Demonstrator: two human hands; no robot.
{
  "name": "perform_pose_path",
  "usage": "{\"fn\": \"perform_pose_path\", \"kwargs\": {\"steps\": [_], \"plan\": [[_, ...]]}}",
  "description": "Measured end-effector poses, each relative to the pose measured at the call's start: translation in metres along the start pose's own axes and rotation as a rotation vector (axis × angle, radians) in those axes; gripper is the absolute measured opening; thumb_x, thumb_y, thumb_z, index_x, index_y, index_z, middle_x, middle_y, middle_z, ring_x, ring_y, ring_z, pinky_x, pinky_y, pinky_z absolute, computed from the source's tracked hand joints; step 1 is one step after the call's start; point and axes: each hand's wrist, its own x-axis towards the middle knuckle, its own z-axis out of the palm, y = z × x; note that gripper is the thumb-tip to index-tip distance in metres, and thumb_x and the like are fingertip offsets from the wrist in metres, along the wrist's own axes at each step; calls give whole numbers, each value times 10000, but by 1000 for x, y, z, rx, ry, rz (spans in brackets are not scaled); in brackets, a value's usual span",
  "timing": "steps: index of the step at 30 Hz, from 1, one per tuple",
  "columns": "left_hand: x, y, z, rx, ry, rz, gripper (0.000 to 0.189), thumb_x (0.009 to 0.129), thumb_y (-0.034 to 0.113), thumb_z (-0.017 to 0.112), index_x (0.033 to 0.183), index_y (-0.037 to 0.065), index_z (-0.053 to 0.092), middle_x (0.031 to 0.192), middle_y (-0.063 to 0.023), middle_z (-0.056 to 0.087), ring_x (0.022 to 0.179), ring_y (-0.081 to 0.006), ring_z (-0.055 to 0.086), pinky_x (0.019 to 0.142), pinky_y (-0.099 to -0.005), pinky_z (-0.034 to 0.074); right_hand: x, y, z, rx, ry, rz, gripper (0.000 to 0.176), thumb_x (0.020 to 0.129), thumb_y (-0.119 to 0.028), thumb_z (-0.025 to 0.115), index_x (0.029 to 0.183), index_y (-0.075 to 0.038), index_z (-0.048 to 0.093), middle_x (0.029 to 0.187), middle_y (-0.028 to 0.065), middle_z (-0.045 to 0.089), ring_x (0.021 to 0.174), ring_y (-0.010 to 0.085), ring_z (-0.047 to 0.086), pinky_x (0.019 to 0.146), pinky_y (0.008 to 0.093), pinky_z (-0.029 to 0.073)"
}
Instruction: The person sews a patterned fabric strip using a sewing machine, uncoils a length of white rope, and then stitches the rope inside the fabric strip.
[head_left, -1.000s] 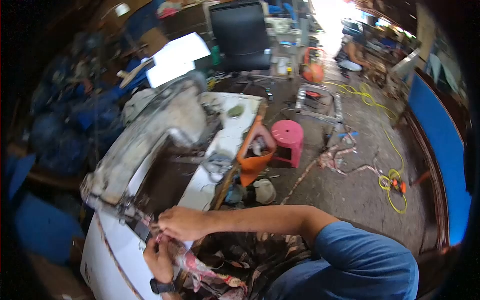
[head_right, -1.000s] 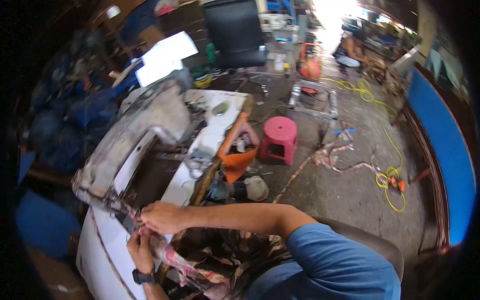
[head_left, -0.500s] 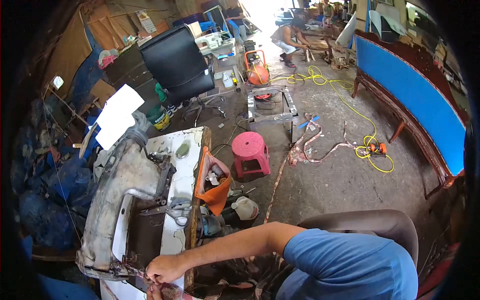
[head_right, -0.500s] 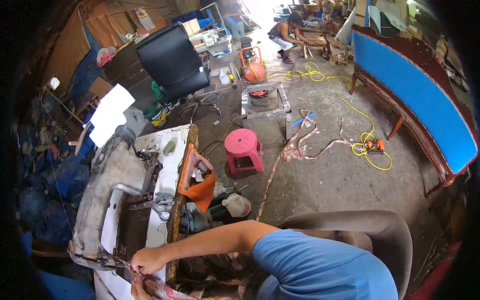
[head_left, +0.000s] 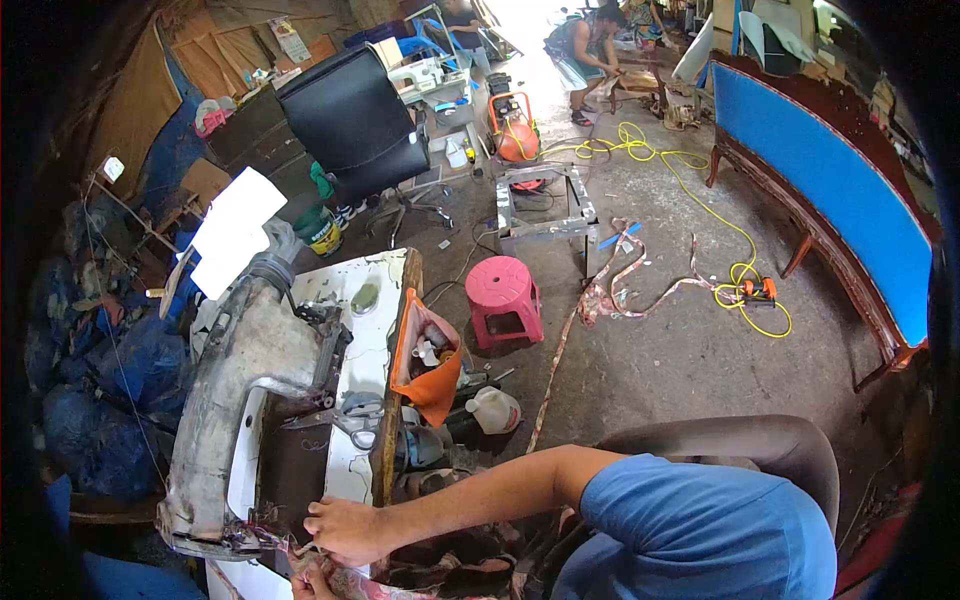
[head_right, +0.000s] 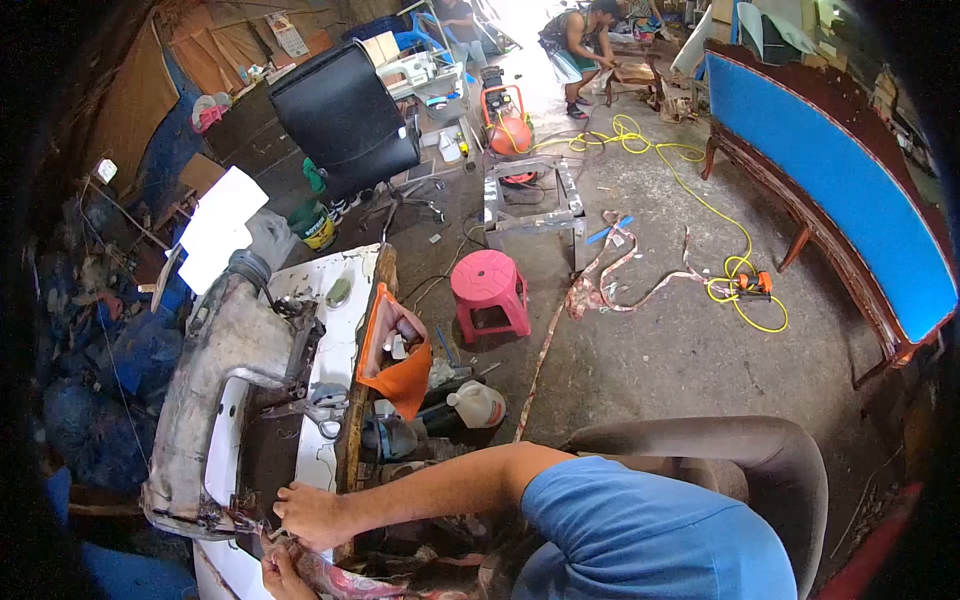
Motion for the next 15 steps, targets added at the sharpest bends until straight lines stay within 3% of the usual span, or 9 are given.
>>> {"fn": "perform_pose_path", "kwargs": {"steps": [2,3,4,7,8,9,11,13,15], "plan": [[1,-3,4,-9,107,22,439,996,390,673,980,-44,736,892,-157,745,819,-275,683,779,-404,550,7,3,7,-47,9,5,247,672,-270,757,785,-53,729,943,77,675,997,282,601,832,407,498],[6,-10,11,-144,85,26,340,1016,291,633,1050,-38,709,924,-101,710,839,-203,642,758,-340,522,9,5,23,-57,12,5,291,639,-287,778,791,-41,739,959,96,700,1028,298,619,834,425,515],[14,-27,10,-259,107,19,256,1036,192,594,1121,-33,681,957,-46,675,859,-132,601,737,-275,494,14,5,32,-135,-26,63,231,674,-255,754,807,-66,745,919,106,713,953,310,668,792,455,556],[15,3,-12,84,-3,-65,283,1031,162,557,1199,-15,701,962,-83,744,812,-160,665,710,-311,538,15,9,1,205,-170,140,198,816,-153,689,977,-38,678,877,212,696,862,410,700,742,527,570],[14,11,-13,166,-34,-96,300,1030,152,545,1225,-8,707,963,-96,767,797,-169,686,701,-322,552,14,12,12,137,-35,175,227,853,-158,680,1057,-66,641,885,220,692,851,408,694,738,538,558],[10,10,-9,-15,29,-108,252,1030,176,558,1133,13,719,851,-52,743,687,-134,641,598,-312,513,14,9,-4,298,53,223,183,890,-148,662,1054,-72,637,894,222,686,842,422,683,739,552,541],[8,-20,-7,112,39,35,247,1020,207,594,1073,-11,698,842,-94,737,715,-150,673,619,-333,531,17,6,-21,314,5,249,116,986,-162,602,1055,-69,608,915,224,672,895,438,662,781,535,514],[7,-43,7,49,86,-174,228,1017,196,613,1026,-19,686,820,-103,718,720,-158,680,611,-336,534,23,11,-32,288,-82,172,139,992,-188,600,1018,-52,616,890,248,668,884,441,663,774,537,519],[-4,-22,10,-348,43,-356,211,1018,175,629,985,-26,684,803,-86,692,716,-150,662,603,-329,526,21,1,-52,185,-245,157,164,999,-208,597,990,-46,624,860,249,670,855,449,664,764,552,516]]}}
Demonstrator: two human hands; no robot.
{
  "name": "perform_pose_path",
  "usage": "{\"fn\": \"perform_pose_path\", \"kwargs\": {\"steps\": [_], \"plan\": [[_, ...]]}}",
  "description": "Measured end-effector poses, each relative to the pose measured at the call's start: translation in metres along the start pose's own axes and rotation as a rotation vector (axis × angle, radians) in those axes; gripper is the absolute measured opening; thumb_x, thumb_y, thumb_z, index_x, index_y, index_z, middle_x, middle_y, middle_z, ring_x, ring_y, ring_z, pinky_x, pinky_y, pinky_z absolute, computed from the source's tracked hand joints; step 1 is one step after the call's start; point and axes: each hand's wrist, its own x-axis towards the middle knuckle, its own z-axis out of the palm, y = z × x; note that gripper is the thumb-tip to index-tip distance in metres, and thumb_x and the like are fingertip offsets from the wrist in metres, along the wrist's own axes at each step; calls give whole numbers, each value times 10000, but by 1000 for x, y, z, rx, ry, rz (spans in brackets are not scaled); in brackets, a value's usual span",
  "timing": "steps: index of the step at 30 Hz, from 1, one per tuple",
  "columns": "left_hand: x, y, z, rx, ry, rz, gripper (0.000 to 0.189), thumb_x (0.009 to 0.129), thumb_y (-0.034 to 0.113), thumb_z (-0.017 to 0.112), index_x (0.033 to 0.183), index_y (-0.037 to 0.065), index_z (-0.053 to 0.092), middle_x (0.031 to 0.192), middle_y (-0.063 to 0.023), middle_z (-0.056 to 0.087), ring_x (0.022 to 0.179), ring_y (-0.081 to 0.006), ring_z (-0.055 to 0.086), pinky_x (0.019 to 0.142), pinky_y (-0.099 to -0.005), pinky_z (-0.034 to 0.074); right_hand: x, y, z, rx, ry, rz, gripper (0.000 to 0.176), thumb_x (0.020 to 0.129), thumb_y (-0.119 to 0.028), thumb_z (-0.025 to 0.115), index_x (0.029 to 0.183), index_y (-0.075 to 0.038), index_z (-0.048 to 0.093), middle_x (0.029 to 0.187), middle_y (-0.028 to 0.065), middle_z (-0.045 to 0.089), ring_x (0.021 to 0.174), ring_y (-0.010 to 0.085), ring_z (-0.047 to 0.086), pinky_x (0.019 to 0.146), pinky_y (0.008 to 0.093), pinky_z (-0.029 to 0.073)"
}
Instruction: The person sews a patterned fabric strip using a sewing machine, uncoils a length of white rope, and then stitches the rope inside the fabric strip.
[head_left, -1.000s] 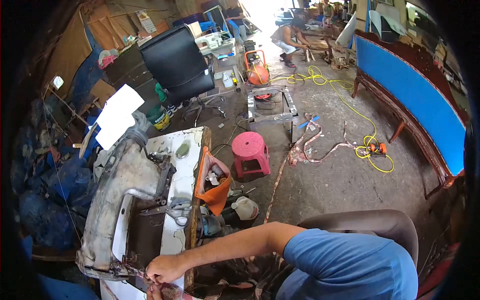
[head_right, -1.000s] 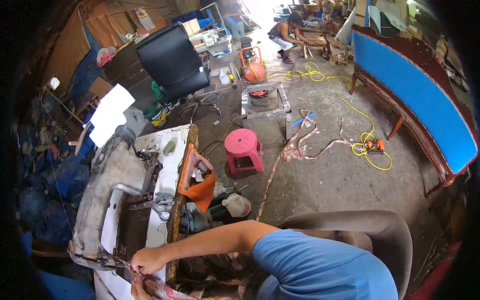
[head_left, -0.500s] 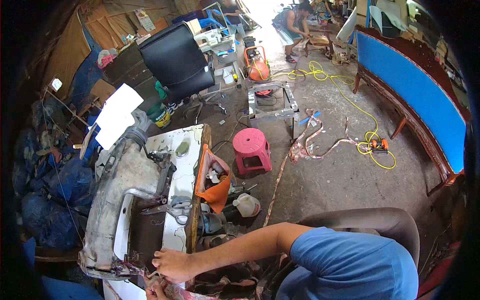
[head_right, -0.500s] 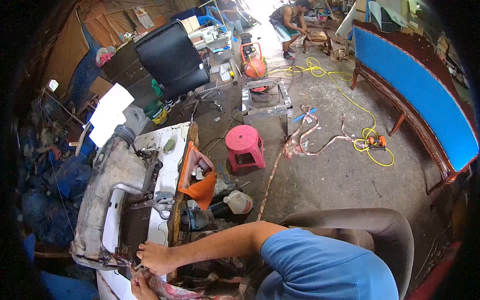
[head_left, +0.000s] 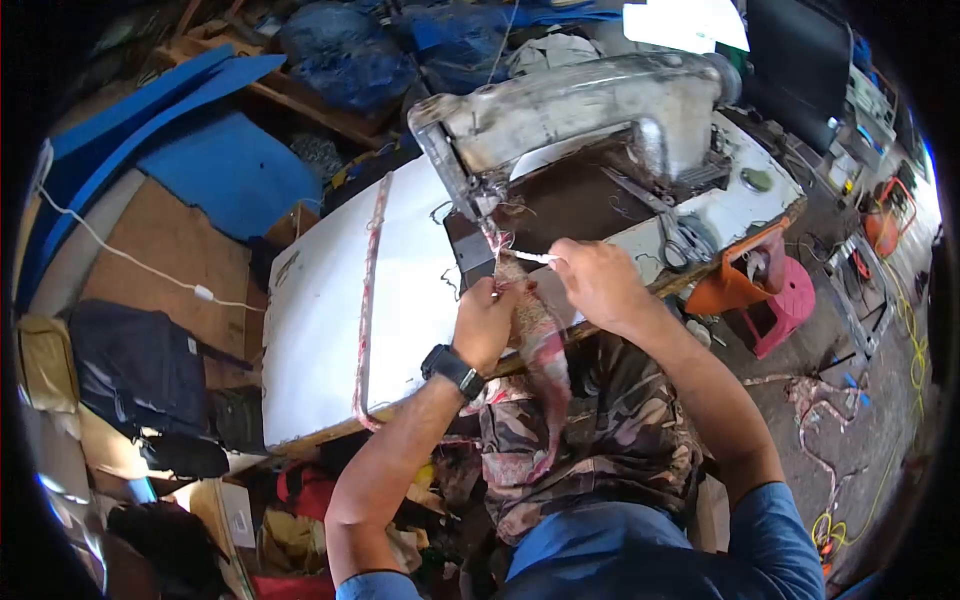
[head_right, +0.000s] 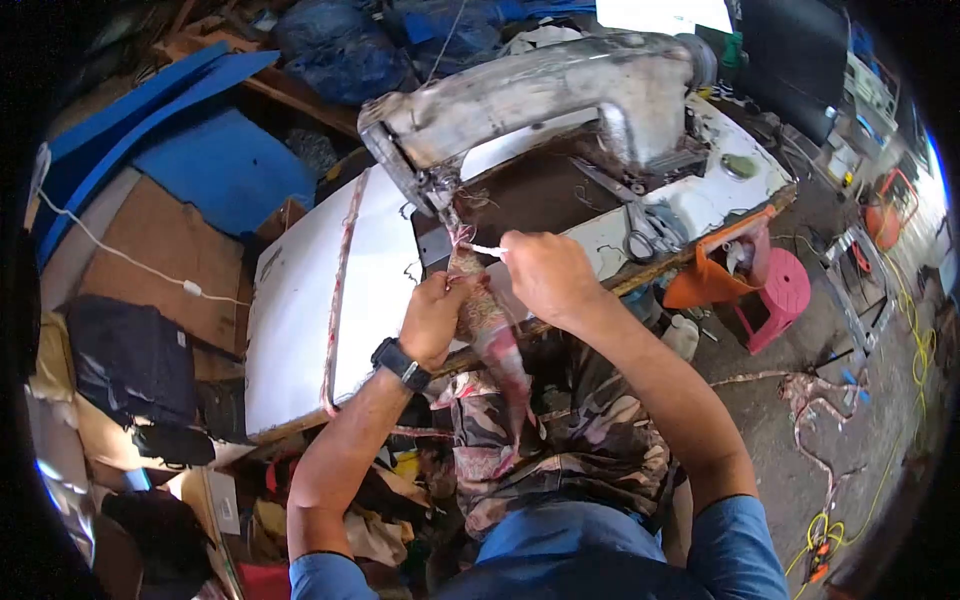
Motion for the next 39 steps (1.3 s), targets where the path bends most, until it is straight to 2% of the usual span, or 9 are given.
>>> {"fn": "perform_pose_path", "kwargs": {"steps": [4,7,11,15,18,25,28,32,39], "plan": [[-8,17,7,-196,-81,-110,170,1028,152,636,1022,-10,688,839,-19,695,674,-107,637,593,-279,505,-7,-9,-13,-34,-82,-18,214,1005,-242,603,923,-47,632,793,234,671,807,458,672,736,572,514],[-4,19,1,-111,-139,-174,182,1036,150,611,1027,-12,694,849,-44,705,684,-135,659,588,-292,526,-4,-8,-11,244,-88,-74,188,1011,-239,602,972,-57,630,767,215,669,765,467,670,703,566,519],[19,-24,-10,-181,-152,-98,208,1046,139,565,1043,-28,689,949,-95,724,795,-185,703,655,-333,582,-25,-35,-4,1,-37,-187,181,949,-171,618,988,4,646,798,168,703,752,368,712,685,500,561],[-4,10,-1,-396,-113,-228,216,1029,122,557,1100,-35,687,1002,-116,726,879,-219,716,740,-387,613,-45,-38,12,-307,11,-330,192,813,-137,668,966,-22,656,806,82,692,774,266,701,690,400,556],[-18,25,-1,-434,-99,-334,209,1025,118,575,1109,-33,693,1000,-107,726,848,-191,703,735,-344,591,-50,-39,11,-345,20,-394,201,811,-156,665,970,-34,663,851,80,686,838,243,688,735,389,543],[-53,0,10,-282,-101,-109,188,1024,138,610,1003,-30,691,860,-9,653,772,-64,546,678,-269,465,-65,-50,8,-339,41,-646,120,840,-165,677,920,-78,656,863,39,661,836,225,651,766,397,530],[-59,-22,12,-133,97,108,177,1026,139,606,1037,-24,674,891,-10,653,804,-63,550,696,-266,472,-66,-37,5,103,124,-639,114,847,-136,724,922,-86,654,880,50,661,868,232,648,791,427,533],[-76,-17,36,-460,280,110,134,1031,60,609,1148,8,570,905,-26,642,830,-58,579,680,-225,517,-46,-11,-1,98,179,-372,217,819,-84,757,1010,-76,656,934,81,652,909,290,641,829,442,529],[-80,1,56,-420,304,194,60,1034,7,582,1047,23,526,839,-10,638,650,-32,545,578,-229,490,-23,-10,24,24,250,-495,434,757,-88,738,1185,-70,664,1162,69,639,1010,303,617,879,428,517]]}}
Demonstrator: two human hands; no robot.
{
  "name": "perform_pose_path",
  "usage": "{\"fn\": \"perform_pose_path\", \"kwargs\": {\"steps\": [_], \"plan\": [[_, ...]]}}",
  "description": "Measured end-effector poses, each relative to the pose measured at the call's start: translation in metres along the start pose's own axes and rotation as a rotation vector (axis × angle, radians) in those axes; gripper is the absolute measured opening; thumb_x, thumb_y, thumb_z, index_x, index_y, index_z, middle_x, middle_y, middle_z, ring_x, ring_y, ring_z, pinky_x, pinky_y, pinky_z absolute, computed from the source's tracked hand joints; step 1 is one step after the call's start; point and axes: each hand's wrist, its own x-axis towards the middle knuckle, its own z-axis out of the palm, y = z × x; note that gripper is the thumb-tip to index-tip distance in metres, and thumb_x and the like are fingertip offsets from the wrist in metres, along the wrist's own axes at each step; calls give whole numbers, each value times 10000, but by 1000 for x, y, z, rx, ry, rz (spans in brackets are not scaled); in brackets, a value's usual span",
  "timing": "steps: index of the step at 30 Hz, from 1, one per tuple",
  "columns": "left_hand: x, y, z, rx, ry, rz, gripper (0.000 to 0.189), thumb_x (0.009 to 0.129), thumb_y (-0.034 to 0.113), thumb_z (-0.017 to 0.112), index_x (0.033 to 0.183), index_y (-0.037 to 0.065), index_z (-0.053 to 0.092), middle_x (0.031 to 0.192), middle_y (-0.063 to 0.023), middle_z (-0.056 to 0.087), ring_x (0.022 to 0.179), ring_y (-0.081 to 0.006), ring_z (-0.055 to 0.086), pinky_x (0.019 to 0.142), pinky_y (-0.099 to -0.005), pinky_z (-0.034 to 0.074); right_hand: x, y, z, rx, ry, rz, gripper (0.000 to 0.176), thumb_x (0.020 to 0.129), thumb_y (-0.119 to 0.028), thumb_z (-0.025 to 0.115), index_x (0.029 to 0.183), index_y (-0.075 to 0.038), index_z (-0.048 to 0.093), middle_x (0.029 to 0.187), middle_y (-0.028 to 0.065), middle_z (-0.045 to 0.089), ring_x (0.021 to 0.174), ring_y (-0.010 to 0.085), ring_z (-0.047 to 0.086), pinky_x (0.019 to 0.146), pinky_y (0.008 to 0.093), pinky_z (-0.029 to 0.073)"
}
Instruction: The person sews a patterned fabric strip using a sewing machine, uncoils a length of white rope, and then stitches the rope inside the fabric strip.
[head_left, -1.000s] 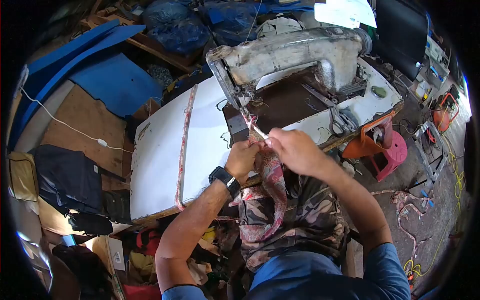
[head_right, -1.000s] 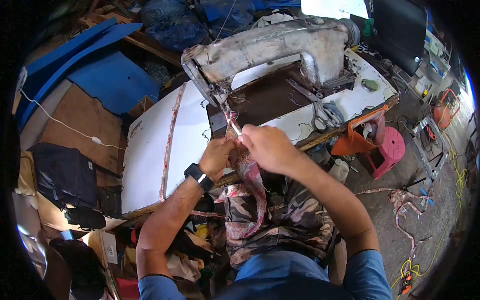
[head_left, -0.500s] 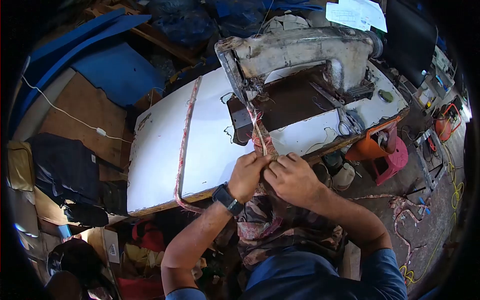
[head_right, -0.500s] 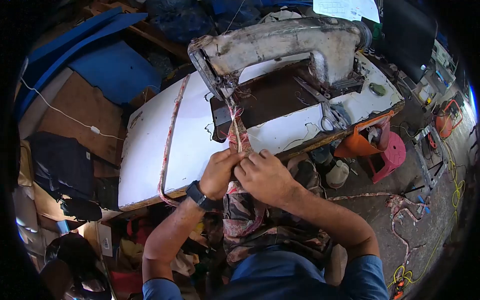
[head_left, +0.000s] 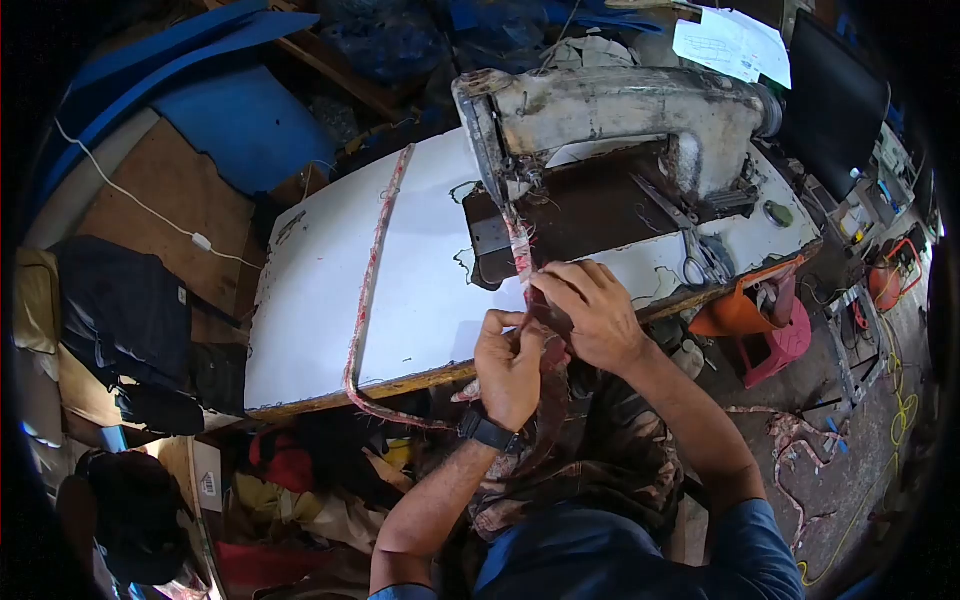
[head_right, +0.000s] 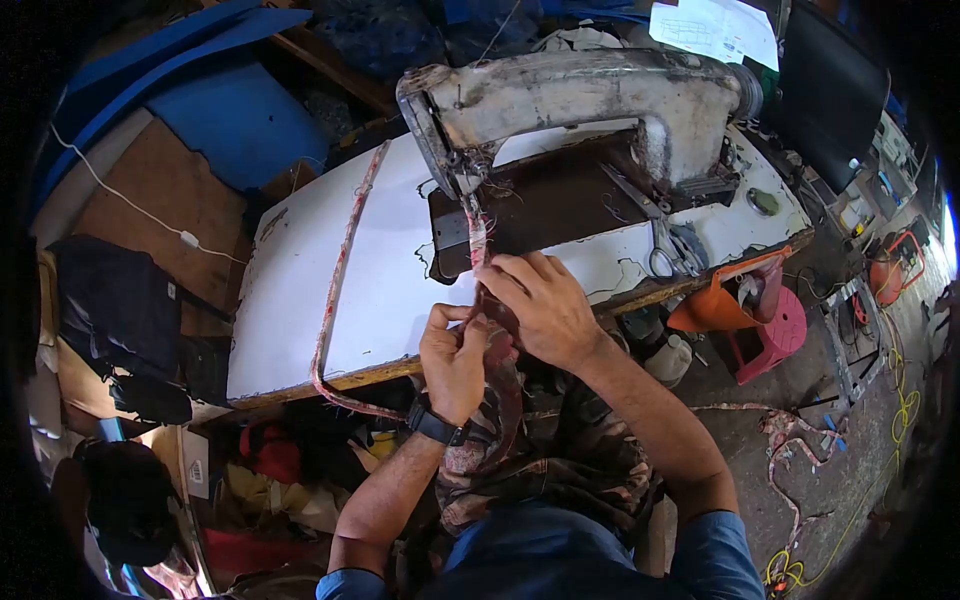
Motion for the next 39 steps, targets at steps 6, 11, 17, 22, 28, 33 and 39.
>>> {"fn": "perform_pose_path", "kwargs": {"steps": [6,11,17,22,28,33,39], "plan": [[3,-23,-11,258,-104,114,58,1018,0,600,1019,-1,542,725,-4,627,658,-29,549,558,-241,447,-4,5,0,-58,-85,-167,306,792,-143,679,1082,-49,703,1236,27,668,1117,245,599,940,396,525],[-10,-17,-10,298,-165,53,61,1018,15,608,1047,-21,569,834,-73,697,718,-71,620,636,-246,492,-9,14,-3,-16,-134,-187,321,767,-137,693,1069,-30,718,1212,59,698,1109,249,626,926,385,548],[8,44,-34,742,-300,176,225,1050,215,608,1087,1,670,785,-122,728,700,-157,687,645,-331,527,-13,13,-10,87,-224,-111,418,679,-72,751,1093,-18,734,1230,86,714,1091,251,649,929,359,569],[168,29,-62,1034,-269,295,276,995,320,628,1057,79,749,857,-184,753,835,-332,749,777,-438,570,-13,10,-11,43,-245,-110,541,585,-48,799,1121,-21,729,1243,76,709,1093,243,646,939,347,569],[331,-47,-58,1471,-394,330,395,880,406,672,1160,149,777,1202,-219,694,1161,-421,649,945,-562,524,-7,4,-16,47,-257,-82,438,650,-20,772,1087,-15,739,1220,81,721,1080,262,657,907,393,571],[332,-58,-49,1515,-377,395,389,816,316,704,1147,120,759,1258,-214,670,1179,-431,638,884,-586,520,-7,14,-18,5,-333,-125,504,625,-95,794,1121,-36,726,1272,56,683,1137,233,618,954,377,566],[307,-66,-49,1081,-208,532,271,746,83,686,1013,48,718,1149,-150,655,1121,-392,615,922,-541,456,-4,15,-21,-6,-384,-119,499,642,-100,795,1133,-36,729,1285,53,679,1157,231,609,972,381,560]]}}
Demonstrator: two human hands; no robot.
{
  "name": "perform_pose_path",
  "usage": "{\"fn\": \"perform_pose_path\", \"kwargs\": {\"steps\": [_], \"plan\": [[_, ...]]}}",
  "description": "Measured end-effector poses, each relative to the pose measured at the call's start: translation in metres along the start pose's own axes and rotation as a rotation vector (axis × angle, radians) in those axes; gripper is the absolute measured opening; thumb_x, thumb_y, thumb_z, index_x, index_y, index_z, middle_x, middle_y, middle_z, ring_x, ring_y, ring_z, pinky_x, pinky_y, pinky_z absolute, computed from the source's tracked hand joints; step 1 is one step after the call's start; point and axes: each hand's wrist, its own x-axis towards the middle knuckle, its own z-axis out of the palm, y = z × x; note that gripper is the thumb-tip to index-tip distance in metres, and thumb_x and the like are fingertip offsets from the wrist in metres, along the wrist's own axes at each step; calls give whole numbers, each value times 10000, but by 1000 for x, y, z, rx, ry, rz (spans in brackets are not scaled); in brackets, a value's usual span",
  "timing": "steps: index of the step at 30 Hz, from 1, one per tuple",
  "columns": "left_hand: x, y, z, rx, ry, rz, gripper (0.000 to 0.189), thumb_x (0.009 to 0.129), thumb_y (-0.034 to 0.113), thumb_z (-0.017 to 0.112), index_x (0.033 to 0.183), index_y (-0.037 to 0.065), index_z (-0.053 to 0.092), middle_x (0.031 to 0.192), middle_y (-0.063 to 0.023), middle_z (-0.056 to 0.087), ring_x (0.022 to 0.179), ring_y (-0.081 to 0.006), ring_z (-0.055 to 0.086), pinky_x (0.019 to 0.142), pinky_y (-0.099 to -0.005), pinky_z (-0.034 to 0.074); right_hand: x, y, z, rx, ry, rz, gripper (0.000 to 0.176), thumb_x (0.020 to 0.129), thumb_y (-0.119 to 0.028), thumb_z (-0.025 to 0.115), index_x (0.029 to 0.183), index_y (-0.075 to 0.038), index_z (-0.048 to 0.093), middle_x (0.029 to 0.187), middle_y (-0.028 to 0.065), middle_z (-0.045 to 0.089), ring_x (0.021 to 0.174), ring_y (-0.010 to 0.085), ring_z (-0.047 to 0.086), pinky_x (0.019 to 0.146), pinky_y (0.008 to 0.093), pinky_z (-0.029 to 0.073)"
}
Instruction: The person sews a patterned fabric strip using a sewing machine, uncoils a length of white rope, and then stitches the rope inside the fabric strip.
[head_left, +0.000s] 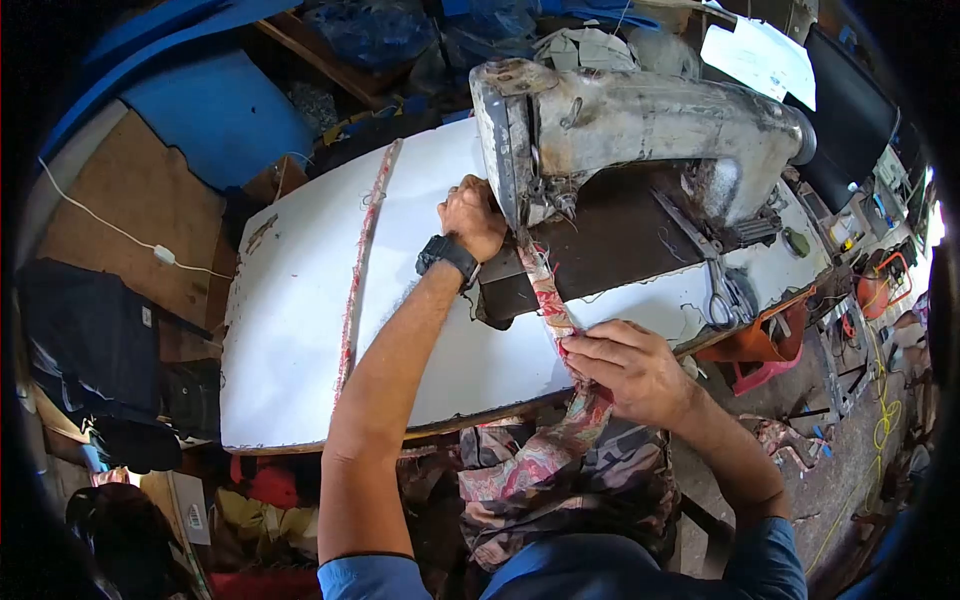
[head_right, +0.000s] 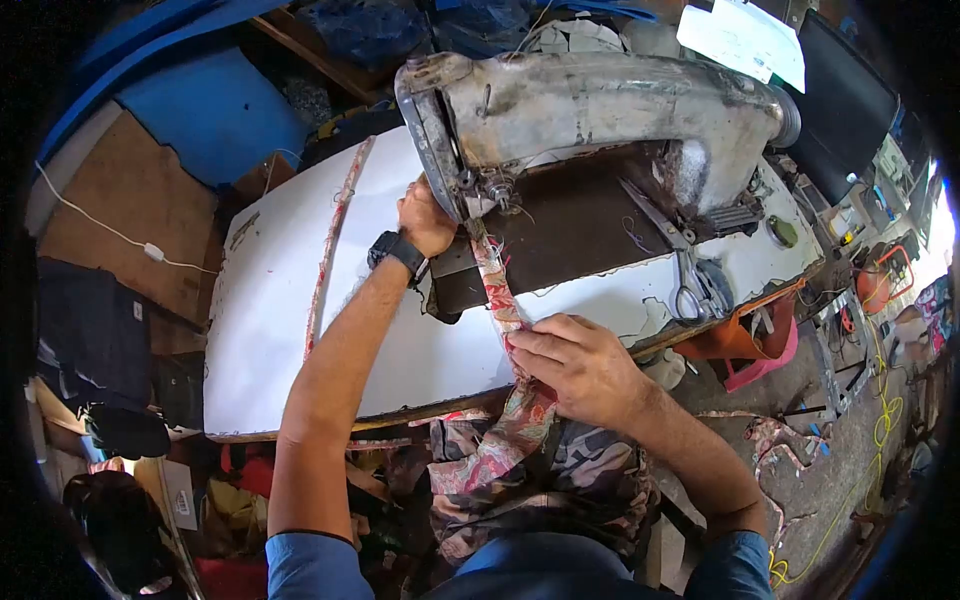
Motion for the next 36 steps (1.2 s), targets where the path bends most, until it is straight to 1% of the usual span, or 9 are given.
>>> {"fn": "perform_pose_path", "kwargs": {"steps": [2,5,14,18,19,23,29,32,36], "plan": [[-4,29,-21,109,-6,-22,285,749,83,686,1030,49,720,1158,-143,652,1132,-384,604,922,-537,456,1,2,0,5,-14,2,506,638,-99,797,1136,-36,729,1288,51,679,1162,229,608,977,381,559],[-4,38,-25,157,16,-21,321,772,80,684,1090,71,733,1168,-131,652,1131,-376,597,928,-532,453,2,4,2,22,-18,30,507,631,-95,800,1130,-34,730,1289,49,679,1171,231,604,988,378,552],[17,19,-18,250,-8,12,377,857,158,656,1230,137,701,1242,-122,625,1197,-377,576,948,-551,445,23,23,3,27,-48,43,556,614,-61,775,1166,-25,717,1311,49,661,1197,243,581,1005,369,541],[29,16,-20,246,-8,-13,372,896,163,632,1260,204,698,1259,-123,608,1196,-381,578,961,-558,439,35,35,9,43,-13,41,464,663,-38,727,1126,-10,736,1284,59,694,1146,236,604,989,353,542],[32,17,-20,255,-12,-39,344,912,156,614,1238,222,702,1261,-127,604,1197,-377,578,968,-566,435,37,39,12,63,-2,57,414,700,-34,714,1112,-9,746,1269,64,709,1127,231,612,991,343,539],[44,15,-22,255,-22,-60,270,917,173,635,1176,191,712,1239,-138,619,1203,-370,590,972,-575,446,48,46,14,43,-18,67,380,747,-43,722,1125,-17,747,1275,57,706,1111,224,612,991,327,530],[62,12,-25,274,-40,-120,181,927,215,659,1083,157,728,1230,-146,641,1217,-365,601,990,-582,452,57,55,21,1,-33,78,395,753,-63,732,1147,-26,736,1301,59,695,1105,241,582,999,342,514],[67,9,-22,278,-7,-124,180,937,226,651,1085,157,727,1233,-139,644,1219,-361,603,991,-584,448,63,58,20,-4,-83,99,421,756,-77,734,1174,-32,722,1323,58,682,1129,247,564,1014,356,500],[75,2,-17,270,27,-141,185,960,232,615,1093,168,727,1239,-129,645,1234,-359,598,1008,-584,438,65,61,27,-32,-60,107,428,765,-105,729,1189,-47,712,1346,37,664,1136,245,554,1020,365,491]]}}
